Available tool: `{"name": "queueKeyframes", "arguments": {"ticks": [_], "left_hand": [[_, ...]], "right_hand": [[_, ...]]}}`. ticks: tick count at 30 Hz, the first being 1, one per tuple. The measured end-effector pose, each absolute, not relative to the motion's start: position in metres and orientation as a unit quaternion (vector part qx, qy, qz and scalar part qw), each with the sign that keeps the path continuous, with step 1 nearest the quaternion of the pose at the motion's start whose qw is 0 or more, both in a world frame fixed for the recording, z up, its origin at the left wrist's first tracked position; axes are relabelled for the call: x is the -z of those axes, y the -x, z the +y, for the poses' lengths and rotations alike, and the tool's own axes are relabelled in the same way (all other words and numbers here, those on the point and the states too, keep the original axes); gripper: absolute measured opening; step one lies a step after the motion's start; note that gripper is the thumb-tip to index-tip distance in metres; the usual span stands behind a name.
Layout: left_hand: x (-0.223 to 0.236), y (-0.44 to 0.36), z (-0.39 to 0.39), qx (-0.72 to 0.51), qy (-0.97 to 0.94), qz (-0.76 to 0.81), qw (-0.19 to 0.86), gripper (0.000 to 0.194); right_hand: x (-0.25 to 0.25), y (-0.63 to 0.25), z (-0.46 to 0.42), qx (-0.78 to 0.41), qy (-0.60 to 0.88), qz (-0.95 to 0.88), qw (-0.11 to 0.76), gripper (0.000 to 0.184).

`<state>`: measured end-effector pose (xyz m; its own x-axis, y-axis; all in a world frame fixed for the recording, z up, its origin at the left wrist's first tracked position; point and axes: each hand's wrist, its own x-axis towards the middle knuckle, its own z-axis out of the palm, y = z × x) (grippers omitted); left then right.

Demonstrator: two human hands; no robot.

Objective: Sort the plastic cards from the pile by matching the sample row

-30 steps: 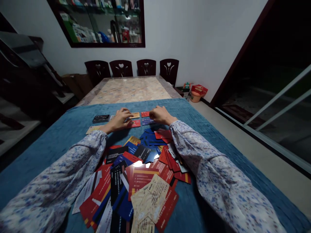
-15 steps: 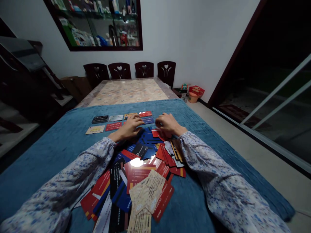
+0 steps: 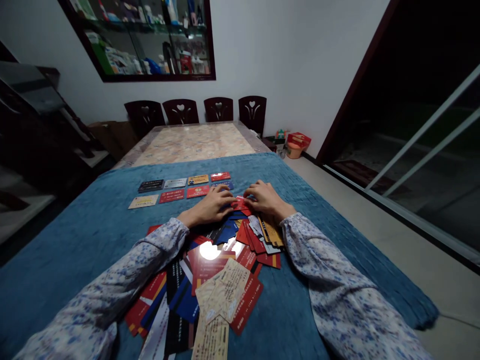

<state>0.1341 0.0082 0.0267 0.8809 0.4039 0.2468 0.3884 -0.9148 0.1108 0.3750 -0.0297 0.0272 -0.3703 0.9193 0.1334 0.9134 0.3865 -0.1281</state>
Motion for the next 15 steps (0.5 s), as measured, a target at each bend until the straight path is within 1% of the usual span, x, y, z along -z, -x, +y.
{"name": "queueKeyframes", "arguments": {"ticks": [4,15], "left_hand": [[-0.0257,-0.1372,0.0040,-0.120,-0.971,0.204,0.025,0.024],[-0.0219,-0.1430,0.0034,-0.111,-0.968,0.223,0.019,0.024]], "right_hand": [[-0.0231,-0.3790,-0.0314,-0.020,0.546,-0.833,0.093,0.031],[-0.0270,-0.3739,-0.0363,-0.042,0.542,-0.834,0.093,0.027]]}}
